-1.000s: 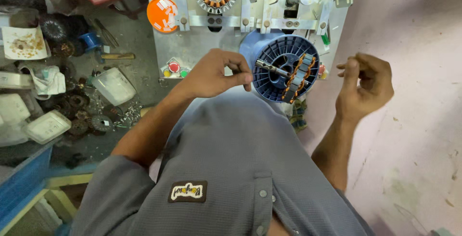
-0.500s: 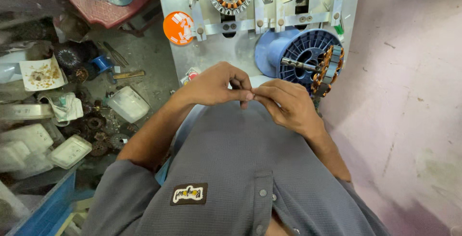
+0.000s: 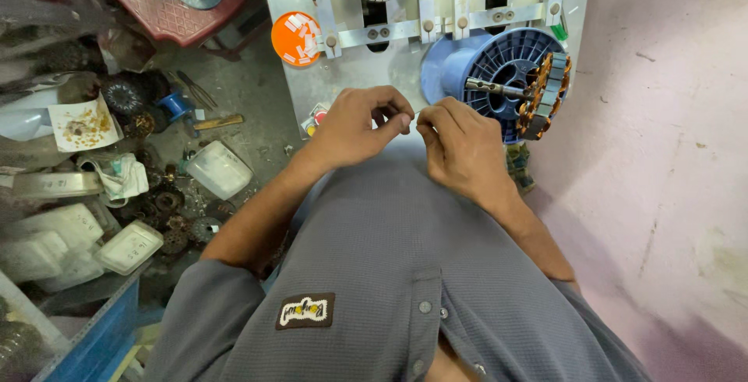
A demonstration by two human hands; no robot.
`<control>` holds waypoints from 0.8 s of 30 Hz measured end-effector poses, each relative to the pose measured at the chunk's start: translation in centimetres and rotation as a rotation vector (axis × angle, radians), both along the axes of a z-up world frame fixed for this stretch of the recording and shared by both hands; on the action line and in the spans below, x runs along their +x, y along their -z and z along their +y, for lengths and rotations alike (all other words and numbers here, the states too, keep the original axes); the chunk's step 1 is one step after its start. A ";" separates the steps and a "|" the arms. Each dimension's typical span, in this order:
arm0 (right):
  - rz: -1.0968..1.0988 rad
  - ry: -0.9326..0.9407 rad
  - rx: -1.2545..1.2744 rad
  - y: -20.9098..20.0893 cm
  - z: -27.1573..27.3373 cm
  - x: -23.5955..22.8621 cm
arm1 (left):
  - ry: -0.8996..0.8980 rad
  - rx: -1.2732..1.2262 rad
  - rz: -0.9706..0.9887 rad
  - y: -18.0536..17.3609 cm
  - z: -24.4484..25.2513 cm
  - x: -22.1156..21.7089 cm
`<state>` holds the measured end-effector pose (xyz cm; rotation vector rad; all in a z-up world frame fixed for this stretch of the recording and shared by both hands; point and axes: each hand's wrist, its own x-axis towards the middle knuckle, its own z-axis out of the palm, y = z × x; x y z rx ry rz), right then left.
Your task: The person operates a winding machine to coil copper wire onto a stator core, then removes the wound stator and places it into a blue plastic housing. They adjust the copper windings by hand and use scissors to trim excess wire.
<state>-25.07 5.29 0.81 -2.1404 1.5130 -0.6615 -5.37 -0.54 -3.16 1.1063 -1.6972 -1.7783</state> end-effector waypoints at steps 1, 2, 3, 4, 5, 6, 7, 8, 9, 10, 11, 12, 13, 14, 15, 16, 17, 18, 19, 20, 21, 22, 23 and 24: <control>0.003 -0.011 0.002 0.0 0.1 0.1 | -0.003 -0.026 -0.014 0.2 0.2 -0.1; 0.005 -0.022 0.003 0.0 0.2 0.1 | -0.006 -0.055 -0.030 0.3 0.4 -0.2; 0.007 -0.033 0.003 0.1 0.2 0.2 | -0.009 -0.083 -0.045 0.4 0.5 -0.3; -0.010 -0.011 -0.002 0.2 0.2 0.2 | 0.011 -0.100 -0.042 0.5 0.7 -0.2; -0.027 0.011 -0.007 0.3 0.2 0.3 | 0.030 -0.116 -0.040 0.6 0.9 -0.2; -0.042 0.035 -0.012 0.4 0.3 0.2 | 0.050 -0.133 -0.036 0.7 1.0 -0.2; -0.046 0.045 -0.023 0.4 0.3 0.2 | 0.045 -0.111 -0.050 0.7 1.0 -0.2; -0.052 0.053 -0.034 0.5 0.3 0.3 | 0.039 -0.089 -0.066 0.7 1.1 -0.1; -0.057 0.062 -0.046 0.5 0.4 0.3 | 0.032 -0.066 -0.082 0.6 1.1 -0.1; -0.048 0.034 -0.040 0.5 0.4 0.3 | 0.030 -0.088 -0.092 0.6 1.0 0.0; -0.038 0.005 -0.035 0.5 0.5 0.4 | 0.027 -0.109 -0.103 0.5 0.9 0.1; -0.026 -0.021 -0.028 0.4 0.5 0.4 | 0.026 -0.129 -0.110 0.4 0.8 0.1; -0.034 -0.010 -0.042 0.4 0.5 0.4 | 0.032 -0.141 -0.101 0.3 0.8 0.1; -0.041 0.002 -0.055 0.3 0.6 0.3 | 0.038 -0.151 -0.091 0.3 0.8 0.0; -0.048 0.014 -0.069 0.3 0.6 0.2 | 0.045 -0.162 -0.080 0.2 0.8 -0.1; -0.051 0.024 -0.073 0.2 0.5 0.2 | 0.051 -0.124 -0.087 0.2 0.8 -0.1; -0.054 0.035 -0.077 0.2 0.5 0.2 | 0.058 -0.085 -0.093 0.1 0.9 -0.1; -0.058 0.043 -0.083 0.1 0.3 0.2 | 0.064 -0.049 -0.100 0.2 0.9 -0.1; -0.053 0.039 -0.071 0.1 0.3 0.3 | 0.061 -0.047 -0.091 0.2 0.9 -0.1; -0.048 0.033 -0.059 0.1 0.2 0.3 | 0.057 -0.044 -0.084 0.3 0.9 0.0; -0.044 0.028 -0.046 0.1 0.3 0.4 | 0.053 -0.042 -0.076 0.5 0.9 0.0; -0.073 0.038 -0.047 0.2 0.4 0.3 | 0.054 -0.021 -0.068 0.8 0.9 0.0; -0.103 0.049 -0.049 0.3 0.7 0.2 | 0.055 0.000 -0.061 1.2 0.9 0.1; -0.132 0.058 -0.052 0.5 0.8 0.0 | 0.054 0.020 -0.053 1.6 0.8 0.1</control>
